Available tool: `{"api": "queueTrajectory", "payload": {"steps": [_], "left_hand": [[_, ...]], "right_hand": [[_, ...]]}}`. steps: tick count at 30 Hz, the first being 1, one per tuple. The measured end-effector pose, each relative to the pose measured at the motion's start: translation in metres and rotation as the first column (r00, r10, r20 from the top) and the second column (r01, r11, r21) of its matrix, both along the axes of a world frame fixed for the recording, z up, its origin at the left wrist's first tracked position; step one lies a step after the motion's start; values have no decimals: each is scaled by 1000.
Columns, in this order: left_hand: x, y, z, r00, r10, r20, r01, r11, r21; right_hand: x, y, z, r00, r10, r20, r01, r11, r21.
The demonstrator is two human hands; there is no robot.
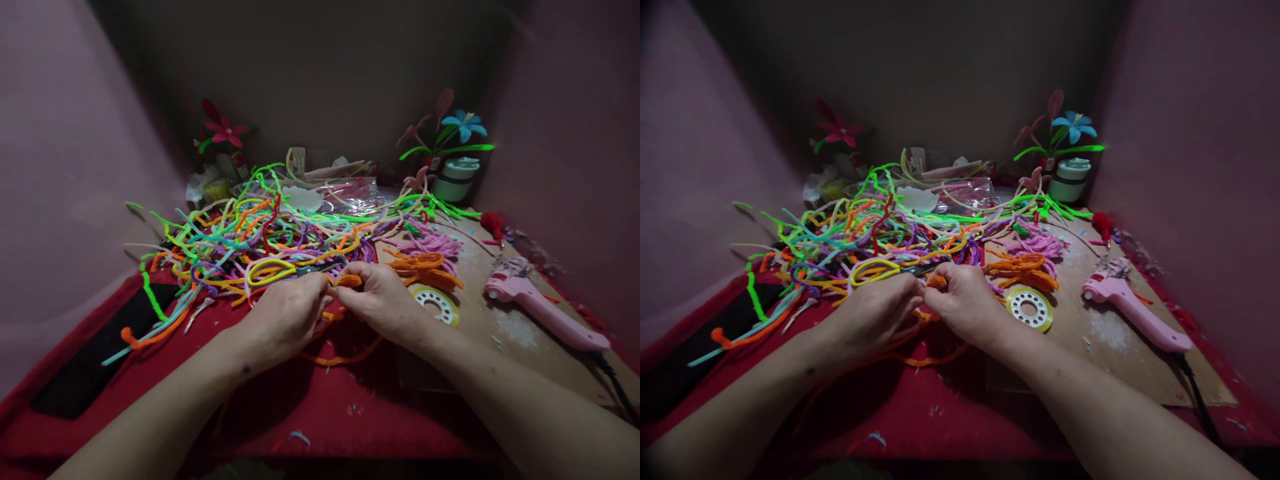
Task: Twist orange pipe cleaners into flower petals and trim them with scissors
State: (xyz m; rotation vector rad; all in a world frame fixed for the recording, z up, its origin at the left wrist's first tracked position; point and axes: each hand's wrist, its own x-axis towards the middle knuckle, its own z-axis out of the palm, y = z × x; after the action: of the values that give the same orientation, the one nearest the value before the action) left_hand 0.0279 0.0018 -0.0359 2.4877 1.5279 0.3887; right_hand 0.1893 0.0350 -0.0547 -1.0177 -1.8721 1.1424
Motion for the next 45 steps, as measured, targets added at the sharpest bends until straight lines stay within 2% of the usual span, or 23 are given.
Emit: {"api": "queueTrajectory", "payload": {"steps": [2, 4, 6, 8, 10, 11, 12, 13, 14, 16, 17, 19, 21, 23, 25, 31, 37, 40, 45], "left_hand": [[-1, 1, 5, 997, -14, 72, 19, 997, -73], [-3, 3, 10, 978, 20, 207, 26, 977, -214], [-4, 5, 14, 929, 85, 360, 71, 913, -401], [-6, 7, 16, 866, 162, 472, 147, 821, -552], [-8, 9, 15, 832, 214, 512, 196, 749, -632], [-8, 10, 15, 831, 223, 509, 201, 732, -650], [-8, 10, 13, 840, 218, 496, 193, 736, -649], [-8, 10, 12, 860, 194, 472, 168, 766, -620], [-7, 9, 11, 890, 156, 429, 125, 821, -557], [-4, 7, 7, 960, 68, 271, 18, 952, -305], [-2, 5, 4, 987, 37, 154, -15, 990, -143], [2, 2, 0, 996, 16, -88, -5, 992, 124], [4, -1, -4, 970, 14, -242, 44, 972, 233], [4, -2, -5, 958, 7, -287, 68, 966, 250], [2, -1, -6, 963, -3, -268, 75, 964, 257], [-1, 2, -7, 980, 4, -199, 58, 950, 307], [-2, 8, -16, 984, 47, -172, 12, 945, 327], [-2, 9, -14, 997, 31, -70, -15, 973, 228], [1, 7, -2, 983, -3, 185, 19, 997, -81]], "right_hand": [[0, 1, -1, 999, 11, -45, -13, 999, -39], [0, 1, 0, 997, 28, -77, -34, 997, -71], [0, 1, 2, 994, 59, -88, -67, 995, -81], [1, 0, 4, 994, 81, -76, -86, 994, -63], [1, -1, 6, 995, 79, -56, -80, 997, -15], [1, -2, 6, 997, 70, -44, -69, 997, 19], [1, -3, 6, 998, 54, -32, -52, 997, 55], [0, -4, 6, 999, 32, -23, -30, 996, 85], [0, -4, 5, 1000, 6, -18, -4, 995, 103], [-1, -4, 4, 998, -53, -40, 55, 997, 59], [-1, -4, 3, 995, -78, -62, 77, 997, -8], [-2, -2, 0, 987, -106, -119, 82, 978, -189], [-2, 0, -2, 977, -109, -182, 41, 939, -343], [-2, 2, -3, 963, -94, -254, -23, 907, -421], [-2, 2, -3, 952, -80, -297, -62, 895, -442], [-1, 2, 0, 966, -116, -230, 8, 905, -425], [-2, 3, 4, 959, -114, -259, -7, 906, -424], [-1, 4, 3, 952, -84, -295, -49, 909, -414], [-1, 3, 4, 927, -43, -373, -129, 897, -423]]}}
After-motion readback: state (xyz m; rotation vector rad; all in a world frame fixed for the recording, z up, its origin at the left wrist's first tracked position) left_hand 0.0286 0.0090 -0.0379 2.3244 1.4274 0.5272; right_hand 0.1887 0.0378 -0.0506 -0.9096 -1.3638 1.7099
